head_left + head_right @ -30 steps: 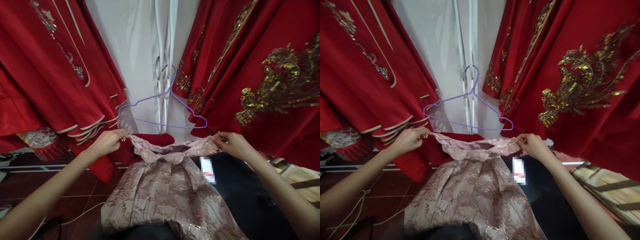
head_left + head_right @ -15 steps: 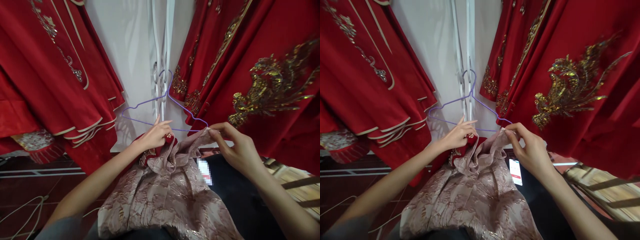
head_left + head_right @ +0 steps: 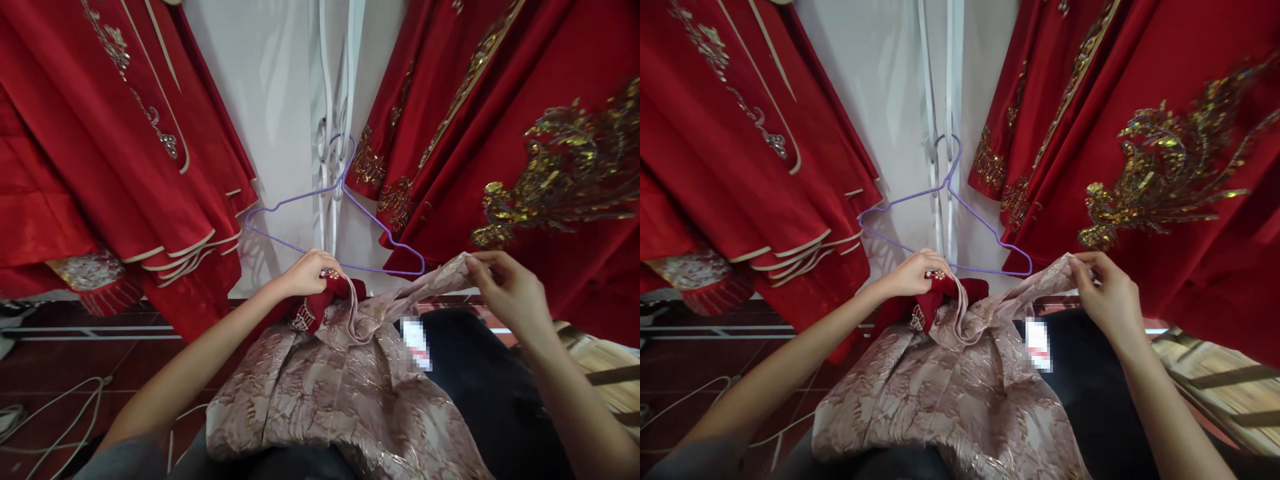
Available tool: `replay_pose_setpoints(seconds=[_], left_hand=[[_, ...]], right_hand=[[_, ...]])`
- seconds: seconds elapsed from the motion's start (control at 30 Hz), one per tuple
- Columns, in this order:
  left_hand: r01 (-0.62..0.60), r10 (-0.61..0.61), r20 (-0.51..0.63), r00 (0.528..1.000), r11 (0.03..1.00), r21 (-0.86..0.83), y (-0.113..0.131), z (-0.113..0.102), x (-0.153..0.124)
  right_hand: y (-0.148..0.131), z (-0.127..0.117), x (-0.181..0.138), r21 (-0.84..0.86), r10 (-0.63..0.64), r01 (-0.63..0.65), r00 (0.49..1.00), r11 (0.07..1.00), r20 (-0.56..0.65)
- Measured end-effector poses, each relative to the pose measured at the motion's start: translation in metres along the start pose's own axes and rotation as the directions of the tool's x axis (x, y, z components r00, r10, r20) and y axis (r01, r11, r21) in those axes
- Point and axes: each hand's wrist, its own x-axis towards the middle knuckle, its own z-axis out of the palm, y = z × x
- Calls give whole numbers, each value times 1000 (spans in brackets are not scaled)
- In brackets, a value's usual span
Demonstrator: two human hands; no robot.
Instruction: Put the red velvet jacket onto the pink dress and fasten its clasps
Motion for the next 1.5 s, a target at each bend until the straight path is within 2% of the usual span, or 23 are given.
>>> replay_pose_setpoints(seconds=[0.23,0.4,0.57,0.67,0.73,0.87,1.0,1.1,1.17,1.3,1.37,1.43,1.5], left_hand=[[-19,19,-18,1000,1000,-5,1,0,-2],[-7,7,-1,1000,1000,9,3,2,2],[10,-12,-27,1000,997,-70,5,13,15],[32,-39,-64,997,993,-117,4,20,22],[41,-51,-69,996,989,-144,3,22,24],[48,-65,-77,995,978,-203,3,24,25],[48,-63,-75,995,980,-193,7,27,32],[52,-68,-63,996,973,-226,8,31,40],[49,-69,-72,995,968,-247,7,35,46],[27,-52,-121,991,980,-198,3,43,53],[6,-32,-155,987,987,-163,1,42,52],[2,-25,-196,980,993,-119,-1,34,48],[23,-35,-229,973,998,-55,-4,15,40]], right_hand=[[-10,3,10,-4,41,-41,999,999,12],[-20,3,16,43,-52,50,998,998,30],[-51,10,39,-65,-170,174,984,983,51],[-53,16,57,-174,-131,134,991,976,27],[-47,18,65,-186,-117,115,993,976,2],[-49,21,66,-43,-181,179,982,983,-48],[-75,33,56,126,-245,253,967,959,-70],[-90,45,53,147,-267,276,960,950,-79],[-91,53,55,113,-264,270,962,956,-68],[-81,64,60,12,-331,330,943,944,48],[-76,66,62,-19,-363,364,931,931,41],[-70,65,64,-43,-376,375,927,926,-2],[-65,61,67,-67,-388,386,921,920,-16]])
